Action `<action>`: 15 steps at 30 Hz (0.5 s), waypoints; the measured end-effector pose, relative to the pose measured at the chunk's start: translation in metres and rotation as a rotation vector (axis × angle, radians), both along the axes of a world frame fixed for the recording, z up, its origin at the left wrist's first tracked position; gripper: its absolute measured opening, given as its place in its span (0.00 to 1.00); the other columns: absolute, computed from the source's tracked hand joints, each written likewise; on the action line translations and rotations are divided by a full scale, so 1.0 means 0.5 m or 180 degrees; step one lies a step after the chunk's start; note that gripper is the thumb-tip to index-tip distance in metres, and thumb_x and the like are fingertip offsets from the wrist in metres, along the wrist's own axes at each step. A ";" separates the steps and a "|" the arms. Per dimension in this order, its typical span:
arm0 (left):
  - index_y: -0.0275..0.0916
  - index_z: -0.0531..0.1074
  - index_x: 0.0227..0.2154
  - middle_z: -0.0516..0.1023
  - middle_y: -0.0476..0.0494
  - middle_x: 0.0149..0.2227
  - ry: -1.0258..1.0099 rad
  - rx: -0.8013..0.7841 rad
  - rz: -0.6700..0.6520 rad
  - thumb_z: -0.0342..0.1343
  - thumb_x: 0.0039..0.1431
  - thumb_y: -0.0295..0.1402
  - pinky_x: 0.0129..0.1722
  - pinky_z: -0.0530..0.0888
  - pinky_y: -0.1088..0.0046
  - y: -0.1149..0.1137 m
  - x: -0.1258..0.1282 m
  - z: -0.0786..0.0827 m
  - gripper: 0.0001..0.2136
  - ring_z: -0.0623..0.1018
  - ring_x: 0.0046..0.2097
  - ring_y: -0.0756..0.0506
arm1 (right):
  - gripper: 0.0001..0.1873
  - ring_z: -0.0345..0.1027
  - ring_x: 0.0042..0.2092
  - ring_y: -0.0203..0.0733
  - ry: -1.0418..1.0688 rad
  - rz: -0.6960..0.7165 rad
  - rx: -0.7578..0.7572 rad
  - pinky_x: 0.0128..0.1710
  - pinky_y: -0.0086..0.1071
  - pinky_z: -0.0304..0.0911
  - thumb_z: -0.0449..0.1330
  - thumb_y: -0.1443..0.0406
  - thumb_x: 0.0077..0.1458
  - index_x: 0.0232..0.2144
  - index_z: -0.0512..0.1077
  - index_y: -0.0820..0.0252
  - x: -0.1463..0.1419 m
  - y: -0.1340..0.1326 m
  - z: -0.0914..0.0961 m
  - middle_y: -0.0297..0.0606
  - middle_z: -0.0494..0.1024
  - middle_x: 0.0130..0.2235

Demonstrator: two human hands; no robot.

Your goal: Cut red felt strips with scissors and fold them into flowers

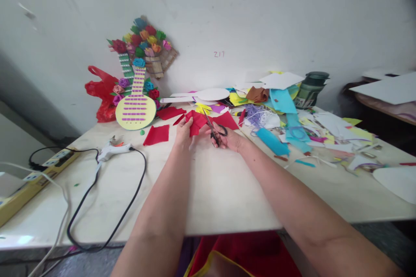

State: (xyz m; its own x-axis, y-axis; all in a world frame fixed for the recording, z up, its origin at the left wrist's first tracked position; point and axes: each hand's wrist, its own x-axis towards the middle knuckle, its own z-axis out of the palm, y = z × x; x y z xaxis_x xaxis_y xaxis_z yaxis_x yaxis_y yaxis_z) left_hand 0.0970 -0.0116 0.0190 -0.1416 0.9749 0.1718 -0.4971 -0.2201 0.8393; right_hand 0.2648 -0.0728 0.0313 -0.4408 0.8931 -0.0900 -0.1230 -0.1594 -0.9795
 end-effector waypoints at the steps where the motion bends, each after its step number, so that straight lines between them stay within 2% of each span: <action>1: 0.36 0.71 0.29 0.76 0.45 0.29 -0.0015 -0.0007 0.0004 0.62 0.41 0.31 0.38 0.71 0.72 0.000 0.000 0.000 0.09 0.76 0.35 0.48 | 0.25 0.62 0.20 0.31 -0.0017 -0.0007 -0.0001 0.11 0.21 0.48 0.49 0.48 0.52 0.37 0.68 0.63 0.000 -0.001 0.002 0.33 0.69 0.22; 7: 0.36 0.71 0.27 0.76 0.47 0.28 -0.0145 0.0027 -0.0018 0.62 0.40 0.29 0.38 0.71 0.73 -0.001 -0.001 0.002 0.08 0.76 0.32 0.49 | 0.25 0.61 0.20 0.30 -0.0083 -0.0037 0.0051 0.11 0.20 0.47 0.49 0.47 0.52 0.37 0.68 0.63 -0.003 -0.006 0.007 0.33 0.68 0.21; 15: 0.35 0.71 0.27 0.76 0.46 0.28 -0.0178 0.0066 0.0020 0.63 0.39 0.30 0.39 0.71 0.71 0.002 -0.002 -0.001 0.10 0.76 0.34 0.48 | 0.25 0.59 0.18 0.28 -0.0171 -0.0188 0.0143 0.10 0.20 0.46 0.52 0.48 0.51 0.36 0.69 0.64 -0.008 -0.013 0.013 0.31 0.66 0.20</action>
State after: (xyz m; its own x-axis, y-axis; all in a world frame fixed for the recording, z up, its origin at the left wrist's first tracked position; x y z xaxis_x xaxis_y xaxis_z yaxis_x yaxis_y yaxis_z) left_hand 0.0959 -0.0108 0.0188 -0.1576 0.9703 0.1837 -0.5416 -0.2405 0.8055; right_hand 0.2608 -0.0793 0.0376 -0.3827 0.9211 -0.0714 -0.0780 -0.1092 -0.9910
